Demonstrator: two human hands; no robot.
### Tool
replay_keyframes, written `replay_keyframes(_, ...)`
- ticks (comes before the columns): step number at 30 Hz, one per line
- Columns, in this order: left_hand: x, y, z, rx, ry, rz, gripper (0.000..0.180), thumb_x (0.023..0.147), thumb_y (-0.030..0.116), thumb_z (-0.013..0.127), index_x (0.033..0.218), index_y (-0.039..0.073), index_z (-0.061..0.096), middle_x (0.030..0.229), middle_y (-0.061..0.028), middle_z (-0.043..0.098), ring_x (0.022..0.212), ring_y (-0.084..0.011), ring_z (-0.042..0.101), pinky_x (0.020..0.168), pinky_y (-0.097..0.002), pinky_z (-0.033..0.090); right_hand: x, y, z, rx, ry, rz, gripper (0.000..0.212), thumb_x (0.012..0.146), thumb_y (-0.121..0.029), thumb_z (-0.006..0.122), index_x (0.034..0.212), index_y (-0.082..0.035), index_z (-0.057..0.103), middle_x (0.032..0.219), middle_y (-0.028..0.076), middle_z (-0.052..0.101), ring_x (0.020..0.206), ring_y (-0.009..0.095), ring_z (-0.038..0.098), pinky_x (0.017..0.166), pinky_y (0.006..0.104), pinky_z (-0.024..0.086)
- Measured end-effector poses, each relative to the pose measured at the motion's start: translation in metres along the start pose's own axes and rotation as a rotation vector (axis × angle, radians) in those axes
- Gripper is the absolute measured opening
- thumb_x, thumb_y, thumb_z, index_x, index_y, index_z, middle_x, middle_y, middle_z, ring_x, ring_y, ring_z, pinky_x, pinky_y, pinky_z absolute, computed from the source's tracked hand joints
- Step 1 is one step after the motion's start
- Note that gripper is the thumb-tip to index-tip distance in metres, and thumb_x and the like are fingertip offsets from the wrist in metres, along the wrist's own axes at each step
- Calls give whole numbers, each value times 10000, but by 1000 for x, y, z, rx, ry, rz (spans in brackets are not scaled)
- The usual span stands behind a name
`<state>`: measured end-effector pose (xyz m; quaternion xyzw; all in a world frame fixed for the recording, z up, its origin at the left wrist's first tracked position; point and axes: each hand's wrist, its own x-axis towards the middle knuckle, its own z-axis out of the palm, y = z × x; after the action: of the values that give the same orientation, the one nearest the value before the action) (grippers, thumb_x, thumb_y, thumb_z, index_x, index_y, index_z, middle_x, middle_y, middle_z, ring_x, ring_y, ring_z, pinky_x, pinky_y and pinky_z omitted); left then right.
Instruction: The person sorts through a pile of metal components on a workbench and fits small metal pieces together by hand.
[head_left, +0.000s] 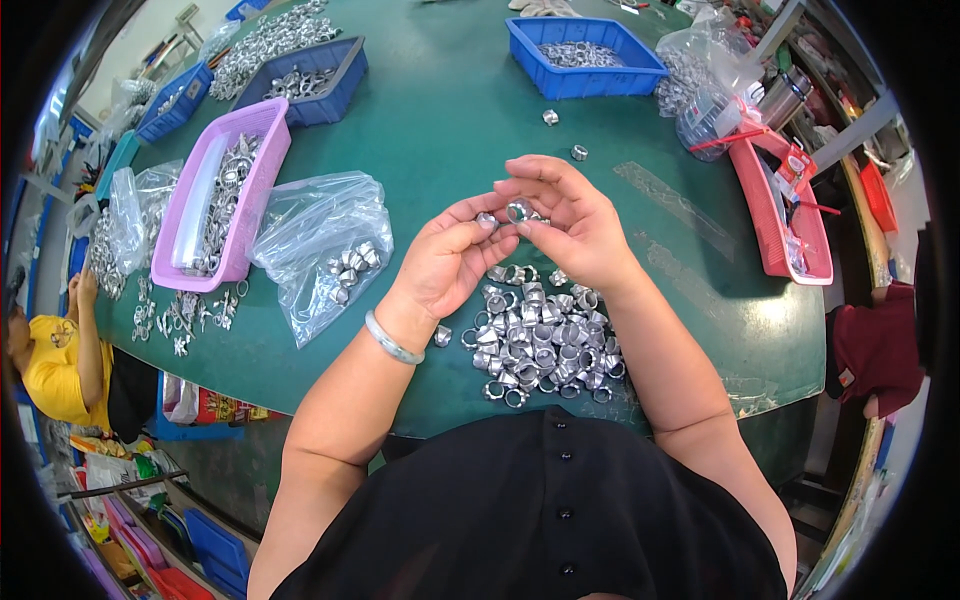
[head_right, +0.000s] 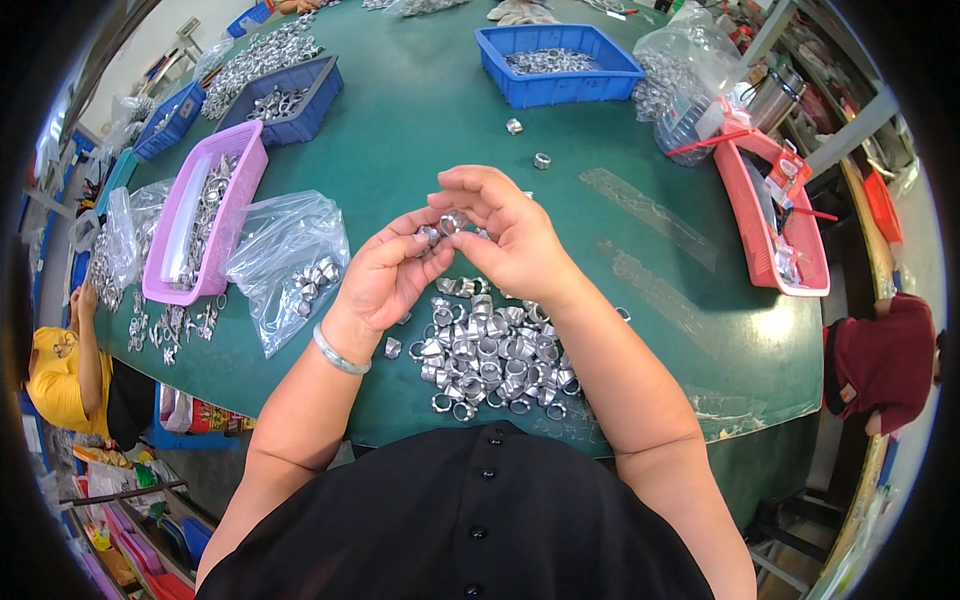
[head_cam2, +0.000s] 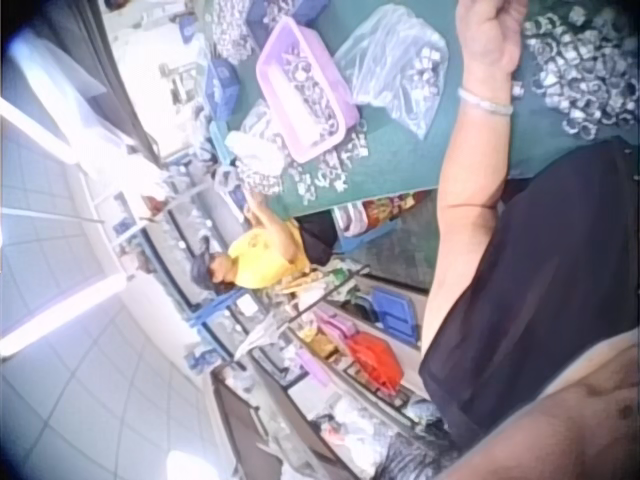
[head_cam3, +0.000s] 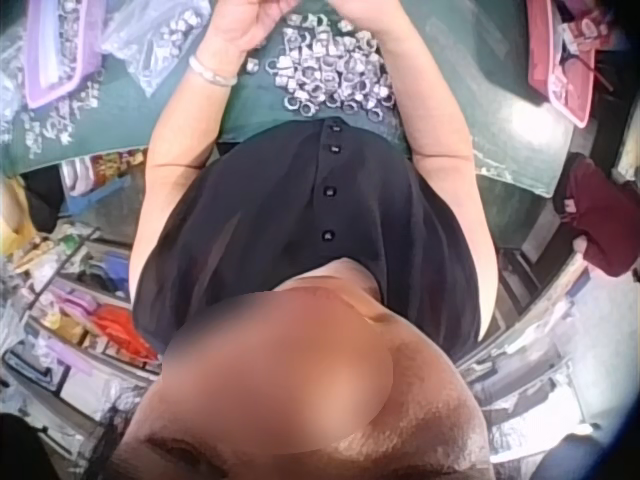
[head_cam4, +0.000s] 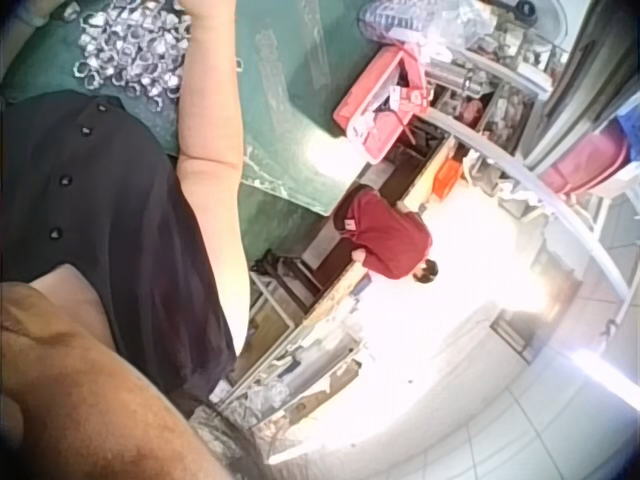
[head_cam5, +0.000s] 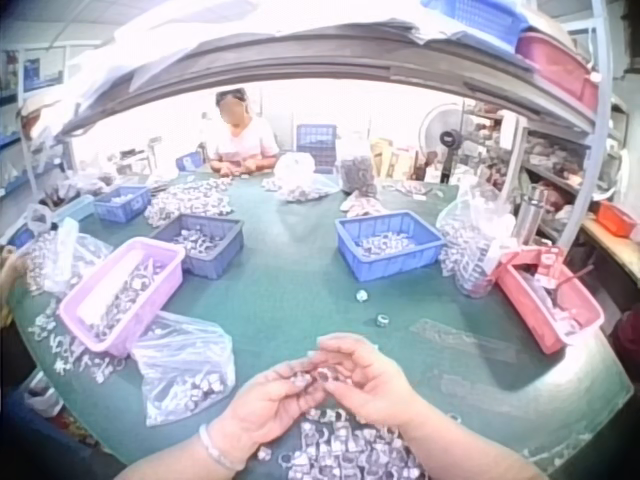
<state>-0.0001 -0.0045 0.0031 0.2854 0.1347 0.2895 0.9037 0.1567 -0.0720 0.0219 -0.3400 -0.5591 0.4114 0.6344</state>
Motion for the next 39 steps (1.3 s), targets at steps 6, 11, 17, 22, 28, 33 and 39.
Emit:
replay_keyframes(6,-1,-1,0,-1,-35,-87,222,922,138,452,1070,-15,515,949,-88,592,823,-174,598,689,-274,517,0,2,3,-209,-21,-78,491,728,151,505,1198,31,430,1207,112,413,1105,246,513,944,343,429)
replay_keyframes(11,-2,-1,0,50,-33,-128,229,933,186,448,1038,0,530,903,-77,595,796,-156,590,658,-268,510,0,3,4,-384,-4,-149,491,712,136,545,1178,7,460,1183,132,440,1032,240,563,871,319,482)
replay_keyframes(17,-1,-2,-1,90,-43,-140,230,935,195,449,1008,-5,533,872,-61,586,752,-140,574,642,-259,501,1,1,5,-489,10,-184,484,687,118,589,1145,8,479,1153,145,468,978,234,587,810,312,507)
replay_keyframes(22,0,-4,-5,94,-46,-134,205,925,174,472,1010,-3,532,868,-53,580,736,-126,563,630,-242,485,1,-1,6,-495,0,-186,483,677,109,604,1133,2,485,1147,142,476,976,238,586,812,317,507)
replay_keyframes(28,0,-3,-4,76,-43,-104,162,915,152,493,992,18,541,854,-44,582,723,-115,560,618,-228,474,1,-2,3,-492,-17,-142,435,700,76,611,1114,4,502,1114,127,505,970,217,569,804,308,498)
replay_keyframes(33,-1,-2,-3,48,-29,-93,159,916,158,495,983,25,549,851,-38,585,711,-111,556,603,-227,465,0,-4,1,-387,-5,-25,317,764,29,592,1075,19,533,1101,114,525,945,182,563,779,287,488)
replay_keyframes(39,-1,-2,-5,32,-45,-63,164,916,158,493,986,19,548,865,-36,582,727,-109,555,609,-227,461,0,-9,1,-379,-33,52,214,796,-6,581,1008,28,575,1068,95,551,883,141,566,742,262,477)
